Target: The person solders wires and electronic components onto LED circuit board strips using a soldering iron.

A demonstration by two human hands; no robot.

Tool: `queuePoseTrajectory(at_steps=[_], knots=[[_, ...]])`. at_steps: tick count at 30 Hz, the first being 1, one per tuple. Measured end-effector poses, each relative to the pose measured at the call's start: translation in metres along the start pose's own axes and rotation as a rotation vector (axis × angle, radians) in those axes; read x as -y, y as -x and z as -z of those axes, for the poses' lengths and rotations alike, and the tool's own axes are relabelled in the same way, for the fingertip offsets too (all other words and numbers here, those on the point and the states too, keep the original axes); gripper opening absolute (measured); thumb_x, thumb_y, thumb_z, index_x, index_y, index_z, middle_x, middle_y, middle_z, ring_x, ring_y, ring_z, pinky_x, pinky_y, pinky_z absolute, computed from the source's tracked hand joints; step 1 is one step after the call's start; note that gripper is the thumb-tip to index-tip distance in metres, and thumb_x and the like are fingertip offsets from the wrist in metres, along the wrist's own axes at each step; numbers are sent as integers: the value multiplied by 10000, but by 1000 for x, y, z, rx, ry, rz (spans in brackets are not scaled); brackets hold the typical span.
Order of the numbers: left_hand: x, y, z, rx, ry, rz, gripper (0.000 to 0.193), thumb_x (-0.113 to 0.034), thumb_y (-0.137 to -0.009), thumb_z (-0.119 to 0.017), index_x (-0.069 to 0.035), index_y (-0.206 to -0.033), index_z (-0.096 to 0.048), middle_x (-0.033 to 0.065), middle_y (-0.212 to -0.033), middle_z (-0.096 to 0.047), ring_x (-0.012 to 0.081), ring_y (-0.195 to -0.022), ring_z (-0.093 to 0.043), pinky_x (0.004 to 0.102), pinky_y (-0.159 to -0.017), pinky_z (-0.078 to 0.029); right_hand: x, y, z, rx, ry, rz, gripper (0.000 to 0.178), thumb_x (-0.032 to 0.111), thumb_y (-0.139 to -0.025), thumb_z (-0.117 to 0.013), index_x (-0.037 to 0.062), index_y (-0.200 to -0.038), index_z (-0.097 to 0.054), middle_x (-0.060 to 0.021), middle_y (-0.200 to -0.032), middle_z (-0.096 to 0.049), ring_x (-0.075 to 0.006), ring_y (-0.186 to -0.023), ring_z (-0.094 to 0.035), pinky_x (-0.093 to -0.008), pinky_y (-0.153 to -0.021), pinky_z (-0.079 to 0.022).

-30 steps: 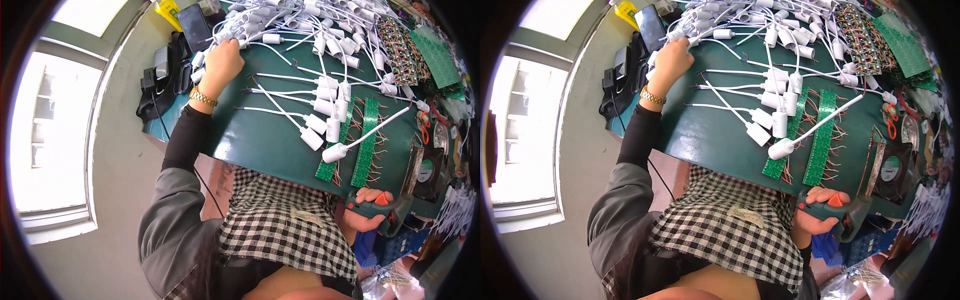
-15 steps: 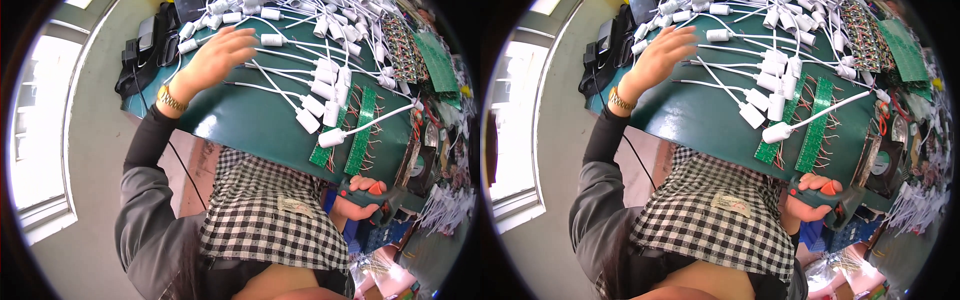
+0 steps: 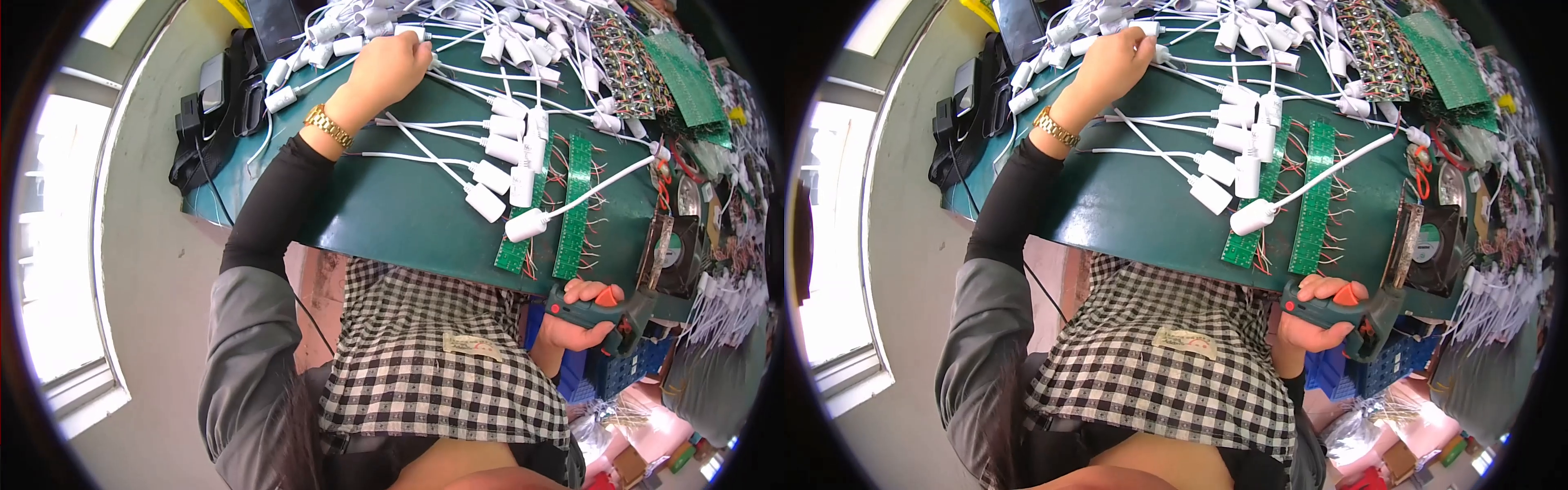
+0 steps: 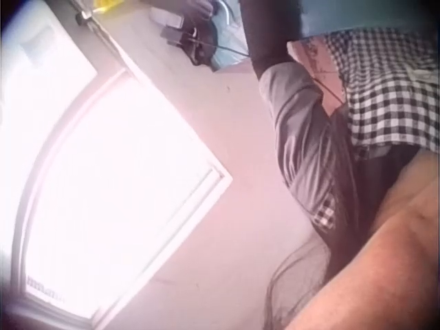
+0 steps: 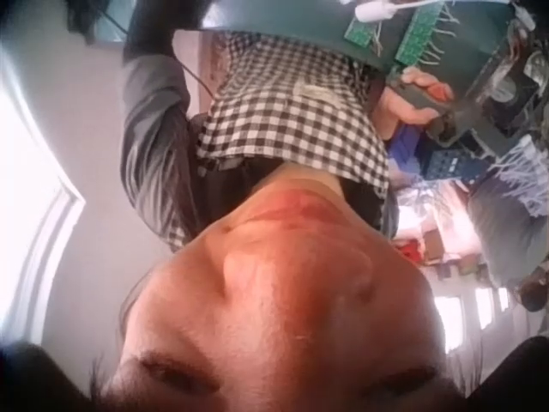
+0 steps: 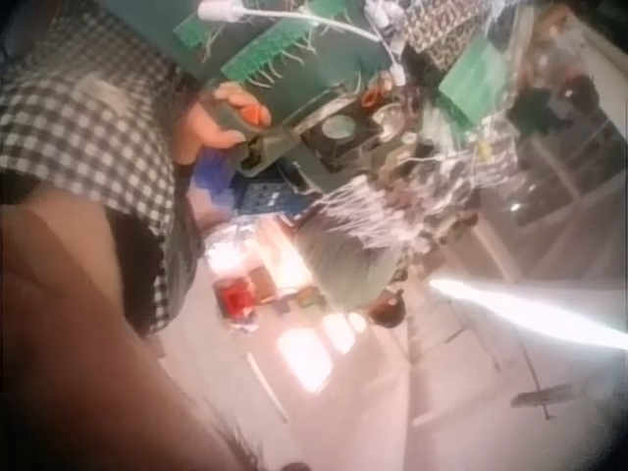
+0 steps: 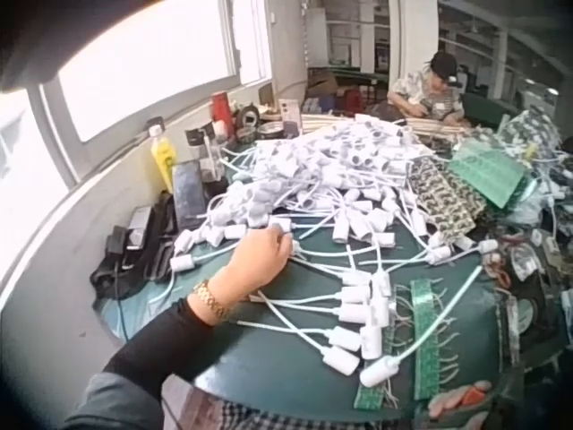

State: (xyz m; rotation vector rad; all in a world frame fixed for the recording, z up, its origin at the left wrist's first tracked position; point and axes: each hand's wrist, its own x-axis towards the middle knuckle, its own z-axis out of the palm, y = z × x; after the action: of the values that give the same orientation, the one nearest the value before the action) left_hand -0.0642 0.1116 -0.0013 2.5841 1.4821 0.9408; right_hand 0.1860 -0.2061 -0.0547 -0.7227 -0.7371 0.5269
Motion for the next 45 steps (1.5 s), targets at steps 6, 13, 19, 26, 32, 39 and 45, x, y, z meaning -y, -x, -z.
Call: queuePoseTrajectory(at_steps=[6,13,19,26,32,39,45], knots=[[-5,-26,-13,212,-85,114,488,-443,-879,-495,-4,-739,-654,170,-688,-662,337,-632,-658,397,-668,-540,3,-8,-1,68,-18,-4,546,515,-909,-445,75,-1233,-437,-86,-825,-517,-173,-638,-509,-303,-622,-406],[-21,-21,8,333,387,563,275,-263,-825,-590,-42,-989,-601,98,-694,-667,157,-545,-647,280,-572,-530,-4,0,-8,35,-104,-3,581,520,-899,-473,62,-1243,-376,-117,-833,-558,-212,-614,-555,-331,-577,-453],[-4,-3,28,-217,1301,477,233,-67,-901,-474,-93,-1127,-419,139,-1068,-606,200,-811,-652,257,-696,-497,-1,6,-8,78,-103,-17,588,521,-894,-478,63,-1247,-370,-115,-830,-558,-209,-617,-558,-329,-576,-450],[-30,20,90,-430,528,-325,311,-22,-907,-514,-9,-1180,-367,145,-1039,-596,186,-800,-605,262,-752,-462,-1,4,-2,11,-132,-4,595,534,-886,-488,63,-1230,-372,-101,-835,-543,-202,-619,-540,-326,-578,-443],[-99,105,83,105,600,-364,230,1,-812,-623,14,-1023,-531,155,-1025,-586,293,-824,-581,361,-732,-479,-2,-3,1,123,-144,-66,642,580,-875,-491,89,-1269,-367,-95,-867,-537,-212,-668,-540,-357,-638,-442],[-116,144,34,248,681,-336,209,-9,-768,-669,-28,-948,-562,120,-868,-588,285,-745,-574,359,-651,-482,1,-5,-2,80,-64,-58,601,566,-897,-418,76,-1243,-381,-102,-845,-541,-206,-612,-542,-357,-621,-444],[-127,150,33,150,651,-256,237,5,-700,-716,-33,-907,-606,92,-859,-609,246,-710,-586,325,-618,-494,13,11,1,22,-33,-71,602,568,-896,-422,67,-1229,-395,-108,-845,-549,-207,-605,-546,-351,-604,-448]])
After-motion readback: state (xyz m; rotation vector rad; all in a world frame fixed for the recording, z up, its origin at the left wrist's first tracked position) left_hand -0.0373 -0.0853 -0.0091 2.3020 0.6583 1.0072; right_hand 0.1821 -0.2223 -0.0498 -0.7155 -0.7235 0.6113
